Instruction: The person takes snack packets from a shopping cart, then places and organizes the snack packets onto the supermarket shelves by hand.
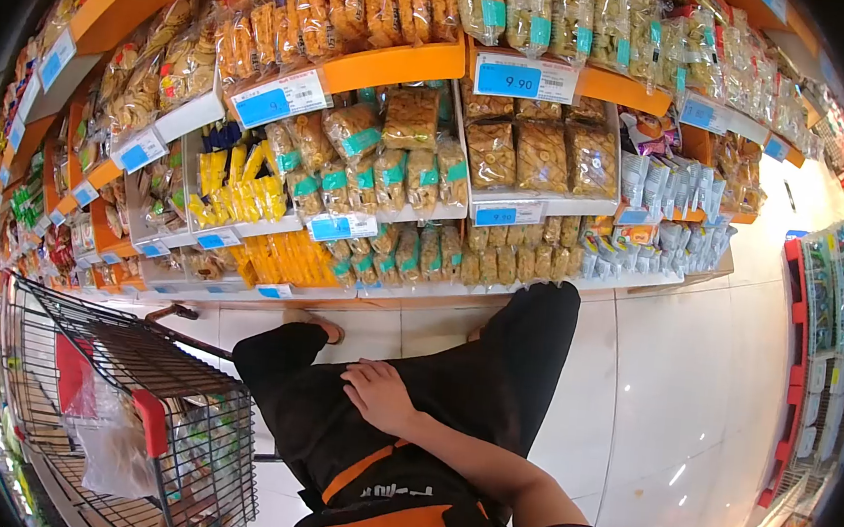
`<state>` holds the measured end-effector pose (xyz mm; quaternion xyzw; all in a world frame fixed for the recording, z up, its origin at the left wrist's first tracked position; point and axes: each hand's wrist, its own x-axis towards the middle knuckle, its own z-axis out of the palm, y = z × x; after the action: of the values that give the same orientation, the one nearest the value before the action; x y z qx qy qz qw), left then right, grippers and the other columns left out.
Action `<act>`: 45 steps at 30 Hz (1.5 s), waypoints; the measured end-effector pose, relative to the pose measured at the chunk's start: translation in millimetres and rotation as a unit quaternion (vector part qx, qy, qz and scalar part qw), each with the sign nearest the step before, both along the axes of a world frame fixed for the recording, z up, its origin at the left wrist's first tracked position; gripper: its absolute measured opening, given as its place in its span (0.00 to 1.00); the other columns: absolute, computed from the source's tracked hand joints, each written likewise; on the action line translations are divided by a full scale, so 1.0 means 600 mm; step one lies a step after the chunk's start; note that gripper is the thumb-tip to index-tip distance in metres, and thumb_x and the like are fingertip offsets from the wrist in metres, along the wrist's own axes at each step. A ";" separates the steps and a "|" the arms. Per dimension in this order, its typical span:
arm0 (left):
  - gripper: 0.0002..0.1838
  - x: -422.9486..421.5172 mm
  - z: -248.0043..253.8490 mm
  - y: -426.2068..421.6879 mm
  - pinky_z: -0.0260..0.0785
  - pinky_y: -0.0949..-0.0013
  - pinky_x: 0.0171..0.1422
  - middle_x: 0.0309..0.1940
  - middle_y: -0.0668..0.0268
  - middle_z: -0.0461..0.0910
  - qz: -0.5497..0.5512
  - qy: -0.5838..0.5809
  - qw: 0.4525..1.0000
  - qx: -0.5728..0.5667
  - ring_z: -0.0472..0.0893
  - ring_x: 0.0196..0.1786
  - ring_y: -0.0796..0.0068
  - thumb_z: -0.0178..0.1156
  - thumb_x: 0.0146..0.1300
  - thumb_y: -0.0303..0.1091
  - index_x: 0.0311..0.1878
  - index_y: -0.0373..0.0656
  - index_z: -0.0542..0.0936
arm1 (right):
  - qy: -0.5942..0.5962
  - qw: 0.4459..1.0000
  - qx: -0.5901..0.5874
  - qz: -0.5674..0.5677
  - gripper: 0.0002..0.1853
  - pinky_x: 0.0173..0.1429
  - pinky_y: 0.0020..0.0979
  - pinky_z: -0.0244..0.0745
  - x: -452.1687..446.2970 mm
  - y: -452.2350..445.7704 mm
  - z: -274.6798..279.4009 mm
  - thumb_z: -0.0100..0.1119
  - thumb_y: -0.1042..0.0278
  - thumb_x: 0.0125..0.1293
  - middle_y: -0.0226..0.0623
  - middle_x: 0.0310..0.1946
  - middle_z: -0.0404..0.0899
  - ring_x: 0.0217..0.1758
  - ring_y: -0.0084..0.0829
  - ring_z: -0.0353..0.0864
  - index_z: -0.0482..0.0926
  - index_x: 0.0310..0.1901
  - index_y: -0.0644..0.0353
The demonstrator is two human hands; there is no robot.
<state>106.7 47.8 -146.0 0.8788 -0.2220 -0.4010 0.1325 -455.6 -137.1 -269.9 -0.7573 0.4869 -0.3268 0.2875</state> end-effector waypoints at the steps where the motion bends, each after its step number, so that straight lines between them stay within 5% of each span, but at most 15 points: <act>1: 0.39 0.001 -0.004 -0.001 0.57 0.56 0.71 0.69 0.55 0.61 -0.001 0.000 1.000 0.006 0.63 0.69 0.59 0.61 0.60 0.44 0.72 0.44 0.59 | 0.008 1.000 0.015 -0.004 0.12 0.62 0.41 0.69 -0.001 0.002 -0.004 0.59 0.66 0.66 0.39 0.50 0.79 0.59 0.42 0.76 0.76 0.50 0.56; 14: 0.53 0.014 -0.015 0.015 0.55 0.53 0.74 0.73 0.52 0.51 -0.048 0.000 0.998 0.040 0.58 0.73 0.54 0.72 0.48 0.41 0.75 0.46 0.52 | -0.012 0.998 0.054 -0.014 0.10 0.56 0.42 0.72 -0.019 -0.011 -0.015 0.59 0.67 0.63 0.44 0.43 0.81 0.51 0.46 0.79 0.78 0.45 0.57; 21: 0.62 0.006 -0.047 0.086 0.54 0.52 0.76 0.75 0.50 0.46 -0.322 -0.047 0.945 0.035 0.55 0.75 0.51 0.78 0.42 0.40 0.77 0.47 0.48 | 0.012 0.994 0.095 0.049 0.11 0.57 0.42 0.72 -0.038 -0.011 -0.042 0.56 0.71 0.67 0.47 0.47 0.80 0.52 0.49 0.78 0.78 0.49 0.62; 23: 0.61 -0.056 0.046 0.038 0.78 0.54 0.50 0.71 0.51 0.55 -0.045 0.091 0.994 0.038 0.65 0.68 0.52 0.79 0.41 0.32 0.77 0.52 0.49 | 0.045 0.993 0.088 0.071 0.12 0.59 0.43 0.71 -0.057 0.001 -0.057 0.53 0.71 0.70 0.47 0.50 0.79 0.53 0.48 0.77 0.77 0.51 0.64; 25: 0.61 -0.059 0.076 0.059 0.77 0.55 0.53 0.69 0.49 0.58 0.034 0.089 0.995 -0.024 0.69 0.64 0.54 0.79 0.45 0.38 0.77 0.54 0.45 | 0.056 0.987 0.113 0.101 0.12 0.60 0.43 0.70 -0.067 -0.006 -0.054 0.51 0.70 0.71 0.47 0.51 0.78 0.54 0.48 0.76 0.76 0.53 0.65; 27: 0.65 -0.060 0.095 0.057 0.73 0.54 0.59 0.70 0.47 0.57 0.053 0.159 0.982 0.090 0.70 0.64 0.56 0.79 0.46 0.41 0.77 0.54 0.39 | 0.074 0.983 0.131 0.109 0.13 0.60 0.44 0.70 -0.064 -0.003 -0.054 0.50 0.69 0.72 0.47 0.51 0.78 0.55 0.49 0.76 0.76 0.53 0.64; 29: 0.70 0.009 -0.054 0.138 0.74 0.58 0.57 0.71 0.45 0.56 -0.123 0.160 0.967 0.158 0.71 0.63 0.57 0.80 0.44 0.43 0.77 0.55 0.33 | 0.076 0.981 0.134 0.116 0.13 0.61 0.44 0.69 -0.058 -0.005 -0.050 0.50 0.69 0.72 0.47 0.51 0.78 0.55 0.49 0.75 0.76 0.53 0.64; 33: 0.73 -0.001 -0.037 0.105 0.76 0.61 0.54 0.66 0.41 0.63 -0.206 0.198 0.943 0.171 0.73 0.59 0.59 0.80 0.43 0.42 0.76 0.54 0.26 | 0.071 0.979 0.146 0.123 0.14 0.61 0.44 0.69 -0.051 -0.005 -0.043 0.49 0.69 0.72 0.47 0.51 0.78 0.55 0.49 0.75 0.76 0.53 0.65; 37: 0.62 -0.018 0.073 0.057 0.78 0.64 0.46 0.46 0.50 0.80 -0.102 0.059 0.991 0.066 0.80 0.46 0.64 0.76 0.42 0.30 0.73 0.42 0.41 | 0.080 0.977 0.155 0.122 0.14 0.60 0.44 0.69 -0.054 0.003 -0.032 0.49 0.69 0.72 0.47 0.51 0.79 0.55 0.49 0.75 0.76 0.53 0.65; 38: 0.53 -0.009 0.067 0.071 0.77 0.65 0.43 0.40 0.55 0.81 -0.098 -0.063 0.993 -0.024 0.81 0.41 0.67 0.76 0.42 0.29 0.68 0.40 0.51 | 0.088 0.976 0.156 0.124 0.14 0.60 0.44 0.69 -0.059 0.003 -0.032 0.49 0.69 0.72 0.48 0.51 0.79 0.55 0.49 0.75 0.76 0.53 0.65; 40: 0.30 0.011 0.065 0.069 0.76 0.68 0.38 0.30 0.64 0.83 0.007 -0.063 0.977 -0.204 0.82 0.31 0.73 0.76 0.42 0.29 0.50 0.37 0.74 | 0.100 0.974 0.159 0.129 0.13 0.60 0.44 0.69 -0.063 0.001 -0.035 0.49 0.69 0.72 0.48 0.51 0.79 0.55 0.50 0.75 0.76 0.53 0.66; 41: 0.21 0.020 0.064 0.065 0.76 0.69 0.38 0.33 0.64 0.83 0.065 -0.108 0.971 -0.202 0.82 0.32 0.73 0.77 0.43 0.29 0.40 0.37 0.78 | 0.101 0.973 0.163 0.131 0.13 0.60 0.44 0.69 -0.061 0.001 -0.038 0.49 0.69 0.72 0.48 0.51 0.79 0.55 0.50 0.75 0.76 0.53 0.66; 43: 0.26 0.043 0.032 0.067 0.76 0.67 0.44 0.36 0.59 0.83 0.194 -0.174 0.948 -0.183 0.83 0.36 0.69 0.80 0.41 0.38 0.42 0.38 0.81 | 0.096 0.973 0.162 0.135 0.13 0.60 0.44 0.69 -0.056 0.005 -0.044 0.49 0.69 0.72 0.48 0.51 0.79 0.55 0.50 0.76 0.77 0.52 0.67; 45: 0.30 0.084 -0.017 0.095 0.75 0.65 0.49 0.38 0.56 0.83 0.029 -0.224 0.974 -0.012 0.83 0.40 0.65 0.80 0.39 0.47 0.44 0.40 0.82 | 0.086 0.975 0.149 0.137 0.13 0.60 0.43 0.69 -0.055 0.007 -0.050 0.50 0.69 0.72 0.49 0.51 0.79 0.54 0.50 0.76 0.77 0.52 0.67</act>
<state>157.4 105.1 -156.1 0.9506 -0.2254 -0.1877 0.1013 -488.3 -133.0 -300.1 -0.7905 0.4450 -0.1414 0.3963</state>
